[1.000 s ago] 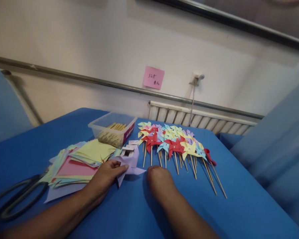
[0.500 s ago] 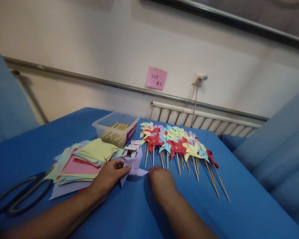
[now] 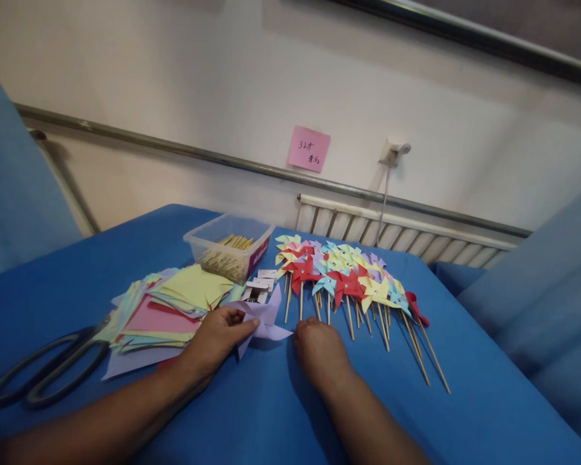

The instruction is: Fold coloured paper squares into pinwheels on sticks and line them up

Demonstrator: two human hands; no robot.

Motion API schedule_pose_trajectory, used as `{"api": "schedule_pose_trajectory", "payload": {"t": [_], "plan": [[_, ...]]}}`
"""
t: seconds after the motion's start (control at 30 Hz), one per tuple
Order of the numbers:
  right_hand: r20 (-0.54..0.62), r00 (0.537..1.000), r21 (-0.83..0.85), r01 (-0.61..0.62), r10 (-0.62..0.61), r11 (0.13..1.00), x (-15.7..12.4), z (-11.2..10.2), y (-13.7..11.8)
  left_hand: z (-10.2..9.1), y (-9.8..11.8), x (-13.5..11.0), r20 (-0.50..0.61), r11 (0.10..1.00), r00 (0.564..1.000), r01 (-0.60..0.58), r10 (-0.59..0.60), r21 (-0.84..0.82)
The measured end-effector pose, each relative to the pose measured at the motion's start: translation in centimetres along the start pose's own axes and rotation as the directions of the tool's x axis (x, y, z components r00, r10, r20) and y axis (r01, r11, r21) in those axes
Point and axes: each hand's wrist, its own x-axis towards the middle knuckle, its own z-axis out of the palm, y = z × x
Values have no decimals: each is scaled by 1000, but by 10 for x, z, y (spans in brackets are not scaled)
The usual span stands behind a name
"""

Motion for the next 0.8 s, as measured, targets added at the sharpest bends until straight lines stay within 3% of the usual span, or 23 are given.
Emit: {"api": "schedule_pose_trajectory", "payload": {"t": [0.5, 0.8], "plan": [[-66, 997, -26, -42, 40, 999, 0, 10, -7, 0, -2, 0, 4, 1000, 1000, -13, 13, 20], [11, 996, -17, 87, -87, 996, 3, 2, 7, -2, -2, 3, 11, 1000, 1000, 2, -2, -4]]}}
